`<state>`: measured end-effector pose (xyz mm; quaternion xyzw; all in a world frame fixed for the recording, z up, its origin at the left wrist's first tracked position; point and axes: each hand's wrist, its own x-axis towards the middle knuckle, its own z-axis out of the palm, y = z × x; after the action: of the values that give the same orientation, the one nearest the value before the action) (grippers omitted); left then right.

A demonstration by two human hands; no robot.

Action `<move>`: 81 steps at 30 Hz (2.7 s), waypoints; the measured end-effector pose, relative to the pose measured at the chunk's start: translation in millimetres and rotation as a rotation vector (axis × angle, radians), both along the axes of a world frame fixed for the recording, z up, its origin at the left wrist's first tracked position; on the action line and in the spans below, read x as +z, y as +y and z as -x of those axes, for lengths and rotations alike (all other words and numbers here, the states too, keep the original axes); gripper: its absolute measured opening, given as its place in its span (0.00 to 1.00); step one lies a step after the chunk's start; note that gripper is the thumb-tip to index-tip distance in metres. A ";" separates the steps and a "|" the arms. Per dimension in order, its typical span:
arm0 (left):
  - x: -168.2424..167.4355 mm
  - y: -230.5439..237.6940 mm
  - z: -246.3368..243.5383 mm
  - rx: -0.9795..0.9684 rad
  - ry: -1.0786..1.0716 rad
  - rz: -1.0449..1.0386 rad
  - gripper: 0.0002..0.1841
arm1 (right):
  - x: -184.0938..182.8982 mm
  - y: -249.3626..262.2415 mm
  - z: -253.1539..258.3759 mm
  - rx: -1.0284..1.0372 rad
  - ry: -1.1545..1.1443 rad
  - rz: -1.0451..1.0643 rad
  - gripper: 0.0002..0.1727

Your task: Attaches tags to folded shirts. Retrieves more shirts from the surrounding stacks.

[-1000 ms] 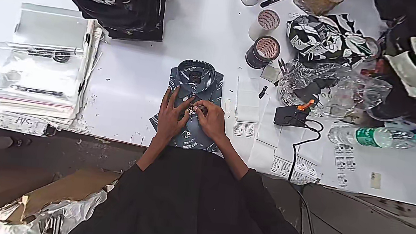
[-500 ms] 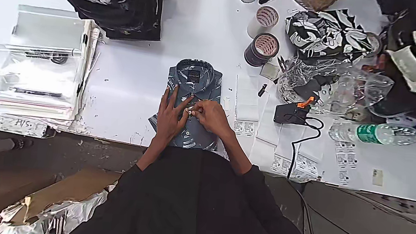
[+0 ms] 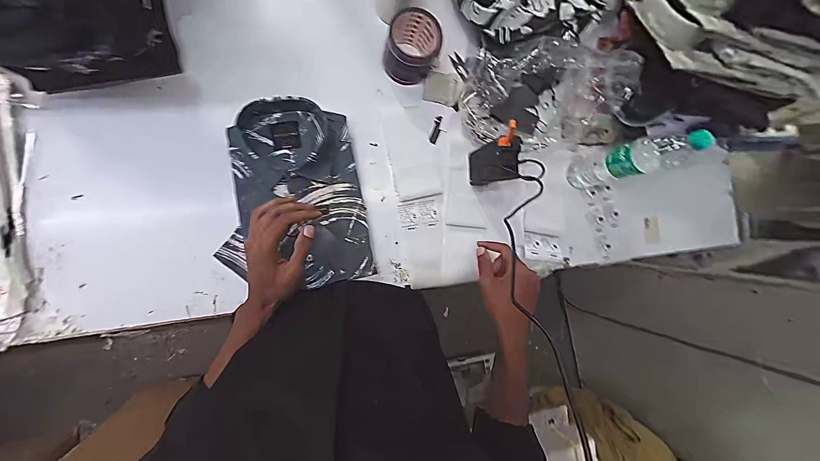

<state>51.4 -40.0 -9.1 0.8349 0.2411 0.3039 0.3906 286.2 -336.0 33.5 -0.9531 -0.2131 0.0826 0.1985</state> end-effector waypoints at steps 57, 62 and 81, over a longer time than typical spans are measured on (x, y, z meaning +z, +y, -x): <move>0.2 -92.9 -135.8 -1.424 0.199 -0.489 0.19 | 10.1 88.2 -47.0 -0.337 -0.419 -0.646 0.38; 0.0 -92.8 -135.4 -1.424 0.133 -0.464 0.19 | -10.9 110.4 -66.6 -0.144 -0.273 -0.451 0.34; -5.0 -91.9 -133.0 -1.396 0.170 -0.465 0.11 | -64.8 75.4 -35.2 0.115 -0.176 -0.069 0.19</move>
<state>184.4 -131.9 -14.1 0.8756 -0.3873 -0.0376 0.2862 321.4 -260.6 -31.3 -0.9354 -0.2869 0.0024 0.2068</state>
